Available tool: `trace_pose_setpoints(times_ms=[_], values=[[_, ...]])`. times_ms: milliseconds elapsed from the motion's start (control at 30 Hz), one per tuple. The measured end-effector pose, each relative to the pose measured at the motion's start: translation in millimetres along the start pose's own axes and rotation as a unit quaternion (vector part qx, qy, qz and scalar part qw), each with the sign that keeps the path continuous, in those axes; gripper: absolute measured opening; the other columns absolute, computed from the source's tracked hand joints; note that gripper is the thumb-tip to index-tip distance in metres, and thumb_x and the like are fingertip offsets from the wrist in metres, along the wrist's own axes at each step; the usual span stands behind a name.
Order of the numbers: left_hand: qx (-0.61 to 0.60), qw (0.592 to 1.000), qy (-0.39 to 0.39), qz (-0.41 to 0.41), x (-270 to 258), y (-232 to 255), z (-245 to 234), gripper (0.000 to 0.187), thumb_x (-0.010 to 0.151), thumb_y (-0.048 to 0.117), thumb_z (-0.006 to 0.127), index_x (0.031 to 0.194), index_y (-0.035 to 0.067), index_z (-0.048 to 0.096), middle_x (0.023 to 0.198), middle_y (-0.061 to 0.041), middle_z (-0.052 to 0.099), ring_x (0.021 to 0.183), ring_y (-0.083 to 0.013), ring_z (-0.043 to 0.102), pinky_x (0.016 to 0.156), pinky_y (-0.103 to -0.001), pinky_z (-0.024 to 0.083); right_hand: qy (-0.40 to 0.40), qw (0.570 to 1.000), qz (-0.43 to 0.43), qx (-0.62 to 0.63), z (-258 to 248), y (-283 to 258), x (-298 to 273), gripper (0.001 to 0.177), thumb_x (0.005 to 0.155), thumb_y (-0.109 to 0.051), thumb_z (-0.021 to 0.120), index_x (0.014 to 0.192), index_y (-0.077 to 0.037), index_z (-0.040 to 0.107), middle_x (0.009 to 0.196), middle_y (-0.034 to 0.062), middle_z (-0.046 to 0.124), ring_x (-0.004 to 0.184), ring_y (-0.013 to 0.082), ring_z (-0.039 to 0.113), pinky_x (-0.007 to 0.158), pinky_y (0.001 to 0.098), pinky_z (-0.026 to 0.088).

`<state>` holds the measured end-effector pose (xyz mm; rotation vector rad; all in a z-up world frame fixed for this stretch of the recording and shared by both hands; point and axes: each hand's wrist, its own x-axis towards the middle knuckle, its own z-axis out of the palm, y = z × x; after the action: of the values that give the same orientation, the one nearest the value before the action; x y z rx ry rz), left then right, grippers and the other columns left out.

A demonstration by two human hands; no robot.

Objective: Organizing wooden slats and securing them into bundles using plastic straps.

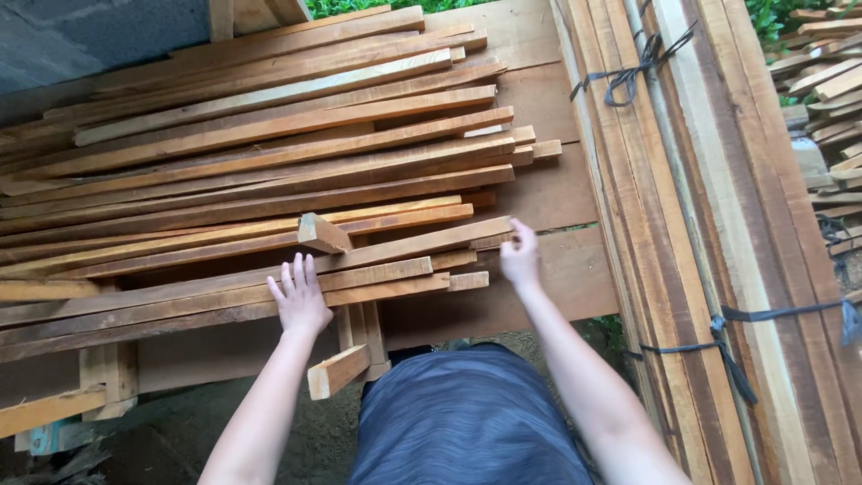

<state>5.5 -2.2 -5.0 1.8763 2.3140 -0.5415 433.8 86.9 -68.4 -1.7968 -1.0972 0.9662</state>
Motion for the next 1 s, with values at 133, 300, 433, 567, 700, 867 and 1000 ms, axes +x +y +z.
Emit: trace_pose_setpoints(times_ms=[133,300,433,567,700,867,1000], values=[[-0.008,1.000,0.002,-0.006,2,2,-3,0.123,0.061,0.008,0.076,0.165,0.012,0.010,0.172,-0.014,0.012,0.156,-0.0412,0.011,0.124,-0.066,0.003,-0.103,0.984,-0.052,-0.138,47,-9,-24,0.054,0.083,-0.020,0.062,0.137,-0.025,0.067,0.137,0.0009,0.063,0.130,0.0305,0.057,0.108,0.0500,0.044],[-0.052,0.999,-0.009,-0.007,6,-2,5,0.128,0.058,0.005,0.077,0.165,0.013,0.008,0.170,-0.017,0.011,0.155,-0.0454,0.009,0.122,-0.068,0.009,0.071,0.997,-0.013,0.040,21,15,-35,0.022,0.093,-0.028,0.078,0.105,-0.010,0.076,0.100,0.0128,0.069,0.093,0.0252,0.066,0.084,0.0344,0.050],[-0.080,0.997,-0.009,-0.006,4,1,2,0.126,0.059,0.001,0.076,0.164,0.012,0.008,0.170,-0.018,0.009,0.155,-0.0464,0.008,0.122,-0.069,0.010,-0.091,0.872,0.342,0.337,-2,-7,-77,0.080,0.094,-0.072,0.063,0.134,-0.005,0.045,0.111,0.0052,0.050,0.096,0.0201,0.055,0.081,0.0316,0.053],[-0.080,0.997,-0.012,-0.014,0,3,-6,0.124,0.059,0.000,0.074,0.164,0.012,0.009,0.170,-0.019,0.010,0.155,-0.0462,0.008,0.122,-0.068,0.010,-0.133,0.730,0.435,0.509,22,-69,-99,0.104,0.088,-0.069,0.067,0.158,-0.006,0.024,0.159,0.0232,0.028,0.148,0.0430,0.032,0.122,0.0600,0.028],[-0.075,0.997,-0.013,-0.015,2,3,-7,0.125,0.058,0.002,0.077,0.164,0.012,0.010,0.170,-0.019,0.010,0.155,-0.0464,0.008,0.122,-0.068,0.012,-0.079,0.717,0.428,0.545,51,-46,-108,0.089,0.088,-0.062,0.071,0.147,-0.006,0.033,0.144,0.0159,0.042,0.140,0.0371,0.042,0.123,0.0577,0.030],[-0.082,0.996,-0.026,-0.014,3,3,-6,0.125,0.058,0.003,0.077,0.164,0.011,0.010,0.170,-0.020,0.008,0.155,-0.0471,0.006,0.122,-0.068,0.011,-0.129,0.735,0.417,0.519,54,-96,-134,0.111,0.088,-0.060,0.071,0.160,-0.002,0.010,0.164,0.0247,0.011,0.154,0.0460,0.014,0.125,0.0618,0.016],[-0.084,0.996,-0.042,-0.007,8,-1,-5,0.129,0.058,0.009,0.083,0.164,0.010,0.009,0.170,-0.020,0.006,0.155,-0.0477,0.003,0.122,-0.069,0.008,-0.104,0.726,0.412,0.541,68,-95,-138,0.105,0.091,-0.061,0.070,0.160,-0.004,0.016,0.164,0.0220,0.015,0.153,0.0460,0.016,0.125,0.0612,0.019]])
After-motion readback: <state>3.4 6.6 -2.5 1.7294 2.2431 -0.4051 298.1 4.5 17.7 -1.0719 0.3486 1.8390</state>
